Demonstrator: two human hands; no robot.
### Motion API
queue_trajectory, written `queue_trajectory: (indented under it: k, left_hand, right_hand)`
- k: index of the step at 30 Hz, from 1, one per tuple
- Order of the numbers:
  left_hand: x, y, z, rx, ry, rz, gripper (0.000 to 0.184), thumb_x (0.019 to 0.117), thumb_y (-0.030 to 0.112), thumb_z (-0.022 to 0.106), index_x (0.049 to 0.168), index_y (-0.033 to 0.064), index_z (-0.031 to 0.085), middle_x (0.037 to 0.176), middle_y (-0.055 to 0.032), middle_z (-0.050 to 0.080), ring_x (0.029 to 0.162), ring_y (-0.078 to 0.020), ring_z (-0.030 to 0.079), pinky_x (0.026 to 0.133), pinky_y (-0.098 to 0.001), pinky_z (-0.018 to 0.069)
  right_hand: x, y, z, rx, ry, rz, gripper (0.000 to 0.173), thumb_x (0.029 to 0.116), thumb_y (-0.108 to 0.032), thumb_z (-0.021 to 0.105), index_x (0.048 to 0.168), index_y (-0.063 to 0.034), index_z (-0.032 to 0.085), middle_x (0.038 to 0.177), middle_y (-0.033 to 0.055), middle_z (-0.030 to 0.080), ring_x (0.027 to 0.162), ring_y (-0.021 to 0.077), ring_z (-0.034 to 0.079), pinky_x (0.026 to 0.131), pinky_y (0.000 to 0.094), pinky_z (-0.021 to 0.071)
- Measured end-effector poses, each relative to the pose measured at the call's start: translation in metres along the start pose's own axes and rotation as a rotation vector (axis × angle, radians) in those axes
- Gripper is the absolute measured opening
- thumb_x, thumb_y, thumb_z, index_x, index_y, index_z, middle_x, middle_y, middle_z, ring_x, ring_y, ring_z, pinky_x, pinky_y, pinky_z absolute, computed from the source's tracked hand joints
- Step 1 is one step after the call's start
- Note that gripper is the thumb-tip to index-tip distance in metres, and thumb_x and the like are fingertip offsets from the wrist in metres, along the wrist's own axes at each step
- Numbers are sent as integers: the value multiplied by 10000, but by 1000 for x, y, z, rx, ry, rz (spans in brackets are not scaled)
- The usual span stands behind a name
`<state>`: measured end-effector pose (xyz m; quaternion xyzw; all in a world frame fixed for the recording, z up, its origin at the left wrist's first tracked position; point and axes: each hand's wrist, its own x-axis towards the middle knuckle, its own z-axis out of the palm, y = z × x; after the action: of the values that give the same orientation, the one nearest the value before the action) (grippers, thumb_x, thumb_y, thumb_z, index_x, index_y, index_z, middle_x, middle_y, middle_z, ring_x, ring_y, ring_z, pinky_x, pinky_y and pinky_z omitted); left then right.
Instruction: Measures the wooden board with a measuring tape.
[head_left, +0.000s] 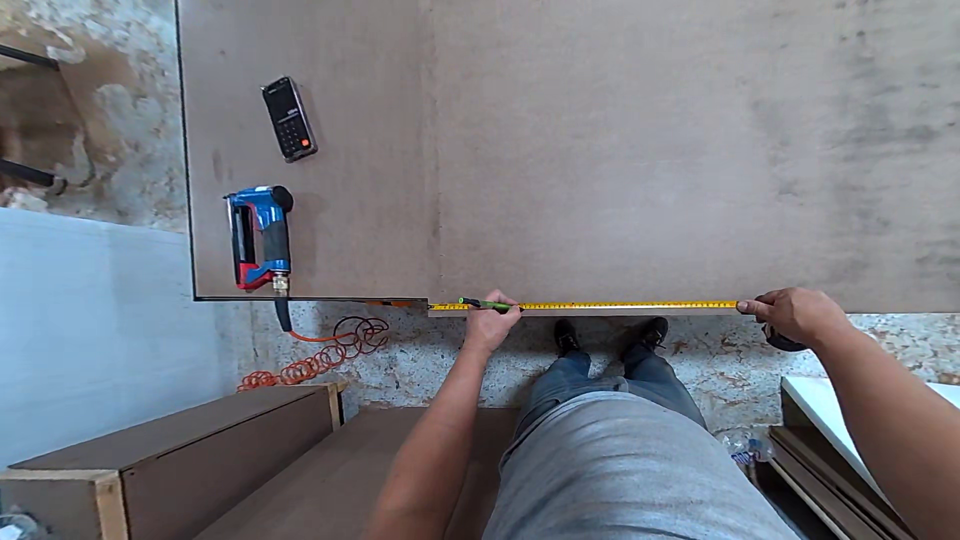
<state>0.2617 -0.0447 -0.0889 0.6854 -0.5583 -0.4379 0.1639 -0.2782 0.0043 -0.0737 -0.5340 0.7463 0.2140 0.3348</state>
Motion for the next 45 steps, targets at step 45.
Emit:
queue_trajectory:
  k: [45]
  left_hand:
    - [-2,15,15,-151,178,-148,68,926,99,666,888,44,682,827,-72,717,713,-176,660,711,-402,564]
  right_hand:
    - [3,153,-31,-25,23,32,575,997,-657,487,987,-166,785,965,163,750,964,419,703,818,712,518]
